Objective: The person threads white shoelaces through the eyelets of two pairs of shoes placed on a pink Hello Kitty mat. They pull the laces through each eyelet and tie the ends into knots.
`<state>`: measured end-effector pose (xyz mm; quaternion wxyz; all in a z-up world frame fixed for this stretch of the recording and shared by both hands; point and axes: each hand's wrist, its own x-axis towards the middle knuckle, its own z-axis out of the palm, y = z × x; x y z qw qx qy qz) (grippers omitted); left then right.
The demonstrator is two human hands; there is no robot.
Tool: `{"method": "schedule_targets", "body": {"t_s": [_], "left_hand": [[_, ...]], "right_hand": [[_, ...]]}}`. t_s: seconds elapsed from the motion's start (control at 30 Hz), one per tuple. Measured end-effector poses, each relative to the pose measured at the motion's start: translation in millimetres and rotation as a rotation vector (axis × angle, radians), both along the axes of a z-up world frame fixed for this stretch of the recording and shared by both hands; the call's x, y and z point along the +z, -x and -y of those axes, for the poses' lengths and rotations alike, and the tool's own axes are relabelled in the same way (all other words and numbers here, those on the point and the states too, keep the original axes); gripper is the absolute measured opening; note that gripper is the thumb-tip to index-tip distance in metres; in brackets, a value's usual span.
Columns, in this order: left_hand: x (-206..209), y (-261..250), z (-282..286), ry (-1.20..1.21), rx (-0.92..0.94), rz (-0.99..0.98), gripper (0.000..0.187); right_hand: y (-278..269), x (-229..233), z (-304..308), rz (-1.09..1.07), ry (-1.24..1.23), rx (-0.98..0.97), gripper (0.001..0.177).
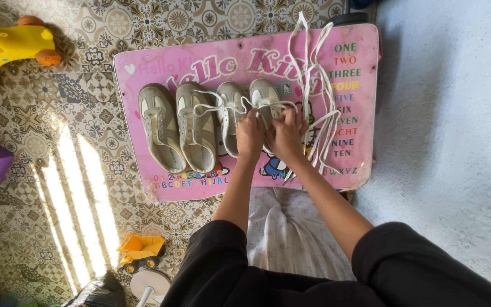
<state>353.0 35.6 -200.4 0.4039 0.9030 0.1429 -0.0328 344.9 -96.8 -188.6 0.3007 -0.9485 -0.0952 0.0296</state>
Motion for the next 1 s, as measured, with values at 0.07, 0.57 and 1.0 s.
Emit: {"method": "schedule_targets", "body": {"t_s": [0.07, 0.57, 1.0], "left_hand": [[1, 2, 2, 0.002, 0.010, -0.050, 0.031], [1, 1, 3, -0.022, 0.008, -0.020, 0.026], [-5, 0, -2, -0.039, -0.013, -0.018, 0.027]], "right_hand": [[19, 0, 7, -0.055, -0.029, -0.026, 0.013], [66, -40, 120, -0.462, -0.066, -0.217, 0.017], [7, 11, 52, 0.001, -0.150, -0.077, 0.009]]}}
